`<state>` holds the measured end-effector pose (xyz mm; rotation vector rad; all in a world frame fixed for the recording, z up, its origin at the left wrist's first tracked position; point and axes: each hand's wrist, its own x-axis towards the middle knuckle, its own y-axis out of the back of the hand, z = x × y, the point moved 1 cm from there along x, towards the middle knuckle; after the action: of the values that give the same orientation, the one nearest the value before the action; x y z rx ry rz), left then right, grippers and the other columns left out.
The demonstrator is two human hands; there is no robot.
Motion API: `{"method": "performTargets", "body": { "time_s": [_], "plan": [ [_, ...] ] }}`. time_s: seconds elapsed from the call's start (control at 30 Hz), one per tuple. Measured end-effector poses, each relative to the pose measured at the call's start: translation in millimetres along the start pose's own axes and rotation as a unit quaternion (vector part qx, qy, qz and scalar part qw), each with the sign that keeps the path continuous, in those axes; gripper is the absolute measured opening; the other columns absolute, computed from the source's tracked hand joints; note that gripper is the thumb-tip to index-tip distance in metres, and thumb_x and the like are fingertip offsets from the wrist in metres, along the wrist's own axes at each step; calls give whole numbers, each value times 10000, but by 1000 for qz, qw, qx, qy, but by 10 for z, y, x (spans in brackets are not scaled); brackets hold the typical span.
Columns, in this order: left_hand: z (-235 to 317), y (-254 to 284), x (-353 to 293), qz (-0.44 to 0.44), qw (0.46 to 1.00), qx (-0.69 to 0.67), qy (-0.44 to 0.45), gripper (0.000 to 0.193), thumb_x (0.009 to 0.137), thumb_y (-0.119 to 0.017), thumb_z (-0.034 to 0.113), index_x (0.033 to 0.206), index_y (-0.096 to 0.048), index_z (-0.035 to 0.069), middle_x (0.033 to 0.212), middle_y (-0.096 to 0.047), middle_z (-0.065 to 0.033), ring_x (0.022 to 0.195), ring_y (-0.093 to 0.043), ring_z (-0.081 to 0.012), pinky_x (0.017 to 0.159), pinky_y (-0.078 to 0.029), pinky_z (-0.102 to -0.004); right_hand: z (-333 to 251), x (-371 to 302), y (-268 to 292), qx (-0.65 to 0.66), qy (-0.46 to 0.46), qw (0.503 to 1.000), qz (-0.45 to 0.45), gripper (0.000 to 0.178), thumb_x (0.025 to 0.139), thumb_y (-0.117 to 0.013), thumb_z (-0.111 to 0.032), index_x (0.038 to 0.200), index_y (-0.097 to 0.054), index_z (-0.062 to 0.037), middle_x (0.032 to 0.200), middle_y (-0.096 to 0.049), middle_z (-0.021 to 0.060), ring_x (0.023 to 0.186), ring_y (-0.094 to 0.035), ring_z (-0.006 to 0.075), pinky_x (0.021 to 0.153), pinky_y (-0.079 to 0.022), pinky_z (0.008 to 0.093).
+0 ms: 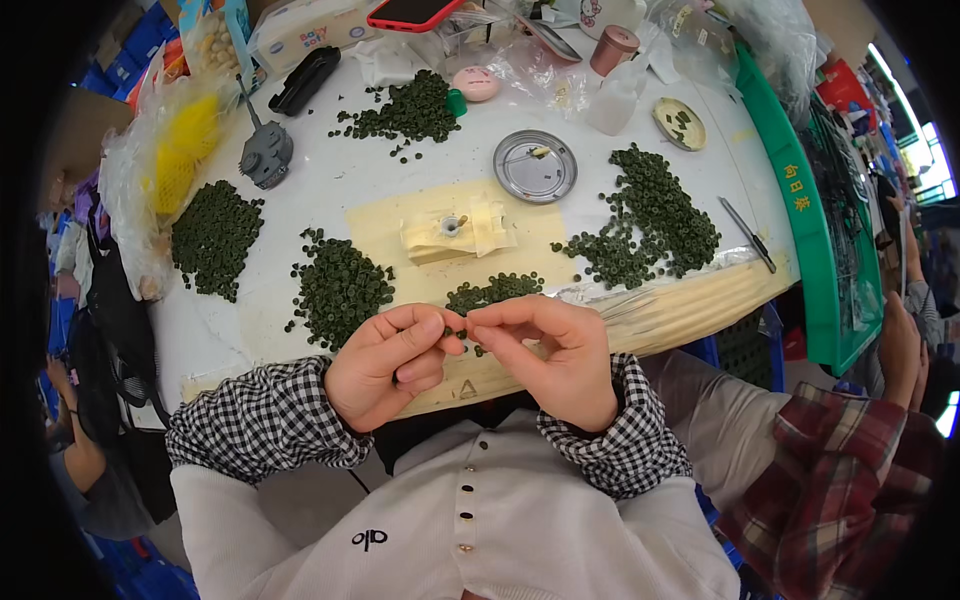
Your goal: Attaching small green plastic foliage pieces to a long thin base strip at a workbench.
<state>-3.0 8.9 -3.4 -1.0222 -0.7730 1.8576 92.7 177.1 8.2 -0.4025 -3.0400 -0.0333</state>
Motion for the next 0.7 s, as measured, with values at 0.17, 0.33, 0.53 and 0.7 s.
{"method": "performTargets", "body": {
  "time_s": [0.17,0.33,0.53,0.7],
  "plan": [
    [1,-21,14,-6,1000,4,-4,229,938,-497,124,1116,-571,0,955,-638,-68,543,-334,-30,498,-309,-156,-26,6,19,-84,70,994,-11,141,798,-627,50,938,-640,42,863,-658,99,761,-631,128,688,-484,219],
    [13,-16,6,-1,1000,7,-11,220,933,-501,106,1116,-571,5,956,-642,-80,524,-328,-30,487,-311,-160,-49,-39,-61,9,-28,999,33,119,797,-626,47,916,-620,51,854,-640,90,756,-612,121,683,-480,229],
    [25,-34,1,15,1000,9,-9,201,930,-514,113,1094,-578,16,950,-642,-86,523,-339,-32,484,-315,-160,-41,16,-38,-50,44,998,4,78,806,-611,29,883,-607,33,851,-601,82,763,-582,126,689,-467,233],
    [7,-6,7,9,1000,15,-10,172,926,-527,119,1046,-594,16,930,-642,-80,521,-343,-31,476,-308,-166,-72,34,-57,-84,70,994,-9,74,790,-625,19,863,-616,20,816,-590,79,736,-559,138,662,-454,239]
  ]
}}
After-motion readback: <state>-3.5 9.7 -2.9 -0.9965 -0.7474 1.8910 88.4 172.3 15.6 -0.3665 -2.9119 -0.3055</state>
